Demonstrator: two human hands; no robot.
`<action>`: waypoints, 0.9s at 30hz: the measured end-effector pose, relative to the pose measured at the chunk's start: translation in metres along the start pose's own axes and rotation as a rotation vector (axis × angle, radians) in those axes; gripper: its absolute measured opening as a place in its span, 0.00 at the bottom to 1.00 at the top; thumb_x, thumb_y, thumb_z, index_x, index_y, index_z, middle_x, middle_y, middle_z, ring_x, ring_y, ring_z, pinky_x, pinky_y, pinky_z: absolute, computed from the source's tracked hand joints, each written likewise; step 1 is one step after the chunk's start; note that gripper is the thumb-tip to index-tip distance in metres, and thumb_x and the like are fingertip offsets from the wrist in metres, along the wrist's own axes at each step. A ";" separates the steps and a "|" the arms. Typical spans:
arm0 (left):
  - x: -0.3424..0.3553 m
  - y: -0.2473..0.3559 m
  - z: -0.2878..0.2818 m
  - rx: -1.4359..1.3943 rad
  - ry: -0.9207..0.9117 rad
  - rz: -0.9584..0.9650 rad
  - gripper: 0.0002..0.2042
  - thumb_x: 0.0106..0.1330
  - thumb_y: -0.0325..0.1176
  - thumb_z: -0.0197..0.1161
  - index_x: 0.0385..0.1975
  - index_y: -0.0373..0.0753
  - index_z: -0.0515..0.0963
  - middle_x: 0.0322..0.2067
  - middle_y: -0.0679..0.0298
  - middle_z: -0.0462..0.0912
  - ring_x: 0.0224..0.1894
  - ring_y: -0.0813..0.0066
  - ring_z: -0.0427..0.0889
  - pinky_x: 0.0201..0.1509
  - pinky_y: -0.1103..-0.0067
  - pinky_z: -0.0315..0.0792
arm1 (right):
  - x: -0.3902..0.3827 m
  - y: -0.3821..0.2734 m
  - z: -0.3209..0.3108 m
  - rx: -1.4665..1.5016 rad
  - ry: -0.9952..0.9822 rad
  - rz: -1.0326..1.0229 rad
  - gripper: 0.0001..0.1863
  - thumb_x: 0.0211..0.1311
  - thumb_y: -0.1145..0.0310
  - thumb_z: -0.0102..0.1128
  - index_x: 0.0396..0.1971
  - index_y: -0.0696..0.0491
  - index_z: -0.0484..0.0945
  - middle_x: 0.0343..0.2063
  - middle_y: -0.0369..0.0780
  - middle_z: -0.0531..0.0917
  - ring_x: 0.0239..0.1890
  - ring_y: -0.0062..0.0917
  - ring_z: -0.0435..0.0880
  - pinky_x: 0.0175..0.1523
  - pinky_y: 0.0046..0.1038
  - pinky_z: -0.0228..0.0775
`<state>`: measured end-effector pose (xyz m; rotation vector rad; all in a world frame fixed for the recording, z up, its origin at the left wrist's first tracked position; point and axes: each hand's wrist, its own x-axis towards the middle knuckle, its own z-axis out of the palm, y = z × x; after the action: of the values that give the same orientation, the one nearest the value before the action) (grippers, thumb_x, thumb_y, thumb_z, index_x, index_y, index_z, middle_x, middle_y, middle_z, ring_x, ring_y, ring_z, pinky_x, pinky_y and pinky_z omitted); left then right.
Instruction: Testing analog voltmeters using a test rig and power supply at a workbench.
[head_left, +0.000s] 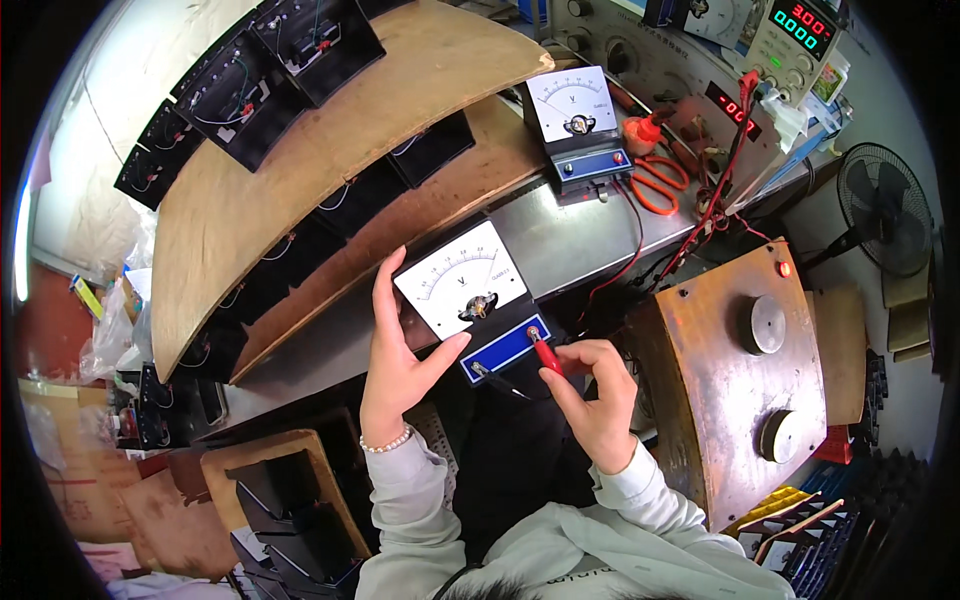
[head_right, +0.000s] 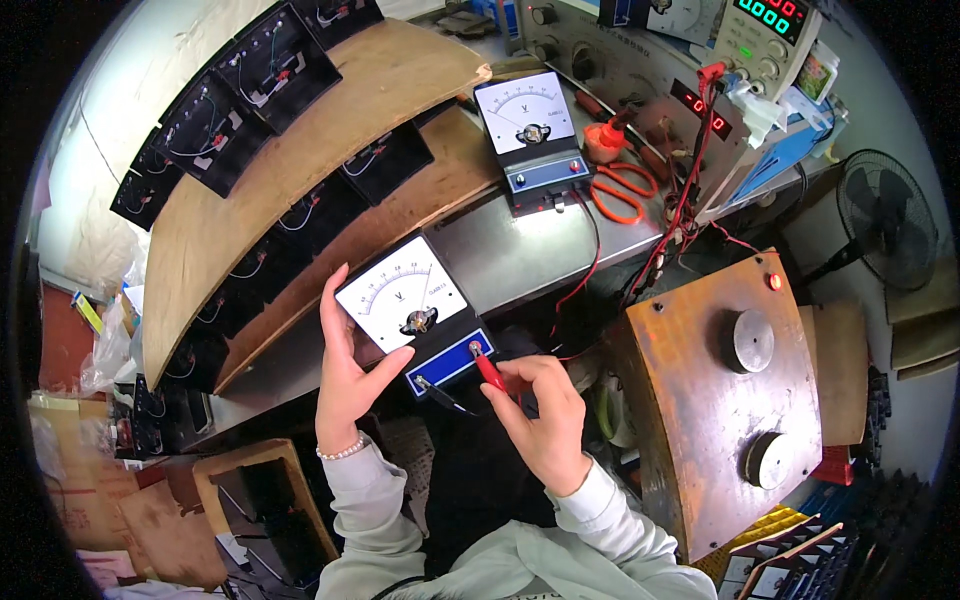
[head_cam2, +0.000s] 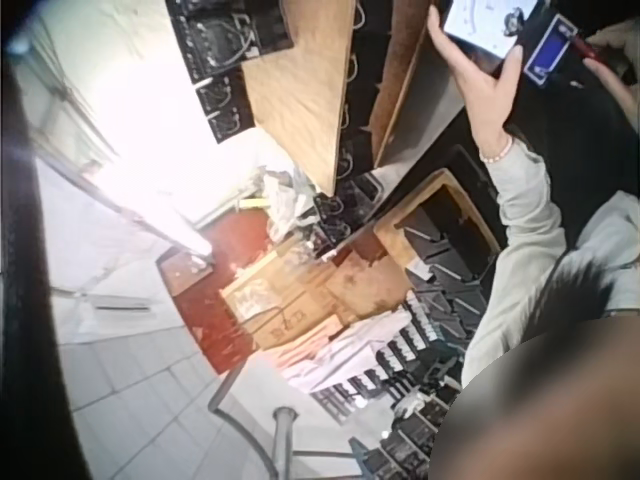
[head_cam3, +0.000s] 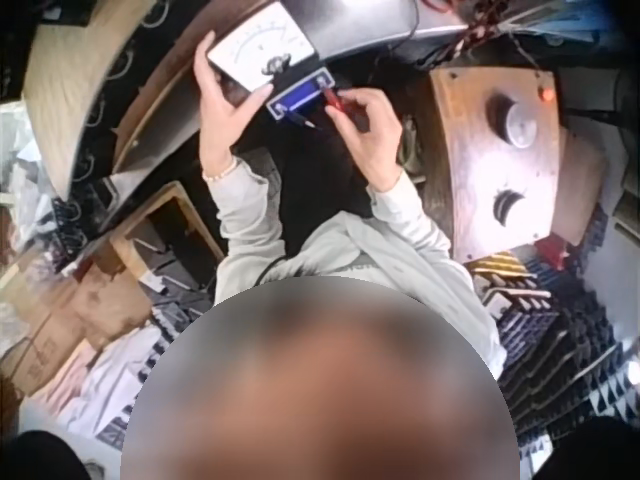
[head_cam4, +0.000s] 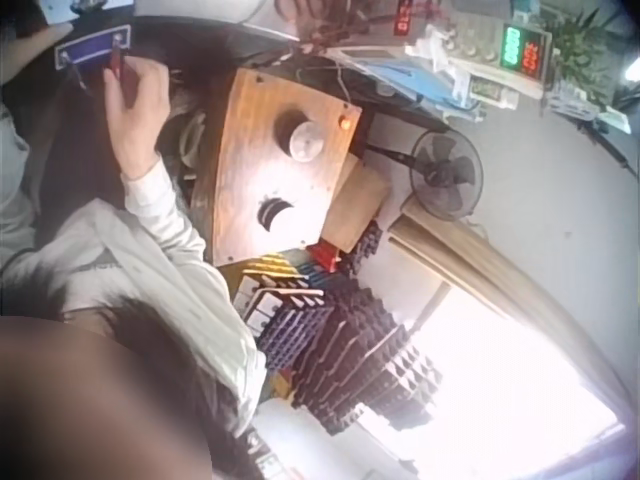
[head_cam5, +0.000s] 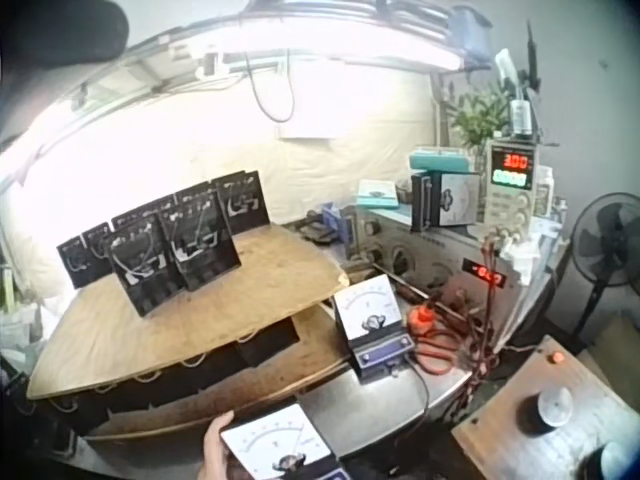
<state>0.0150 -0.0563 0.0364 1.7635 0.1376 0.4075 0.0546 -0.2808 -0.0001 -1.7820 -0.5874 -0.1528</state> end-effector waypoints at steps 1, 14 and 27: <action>-0.002 0.002 0.001 0.009 0.007 -0.003 0.51 0.56 0.21 0.73 0.76 0.45 0.44 0.66 0.53 0.66 0.65 0.62 0.72 0.66 0.67 0.72 | -0.002 0.000 0.001 0.035 0.007 0.034 0.18 0.55 0.80 0.73 0.46 0.59 0.79 0.39 0.42 0.82 0.35 0.26 0.85 0.40 0.24 0.78; -0.011 0.002 0.013 0.114 0.085 0.070 0.48 0.57 0.20 0.71 0.75 0.40 0.46 0.62 0.50 0.72 0.61 0.63 0.78 0.64 0.70 0.73 | 0.013 0.001 -0.001 0.042 -0.012 0.145 0.10 0.55 0.77 0.75 0.31 0.60 0.79 0.25 0.38 0.80 0.24 0.17 0.78 0.29 0.20 0.69; -0.005 0.002 0.014 0.127 0.074 0.064 0.51 0.55 0.22 0.74 0.76 0.41 0.45 0.63 0.51 0.70 0.63 0.62 0.74 0.67 0.68 0.69 | 0.000 -0.034 0.009 -0.029 -0.146 0.079 0.14 0.50 0.78 0.73 0.38 0.54 0.83 0.27 0.39 0.84 0.30 0.33 0.80 0.34 0.29 0.73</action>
<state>0.0152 -0.0709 0.0353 1.8823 0.1631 0.5207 0.0371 -0.2667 0.0263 -1.8522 -0.6208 0.0237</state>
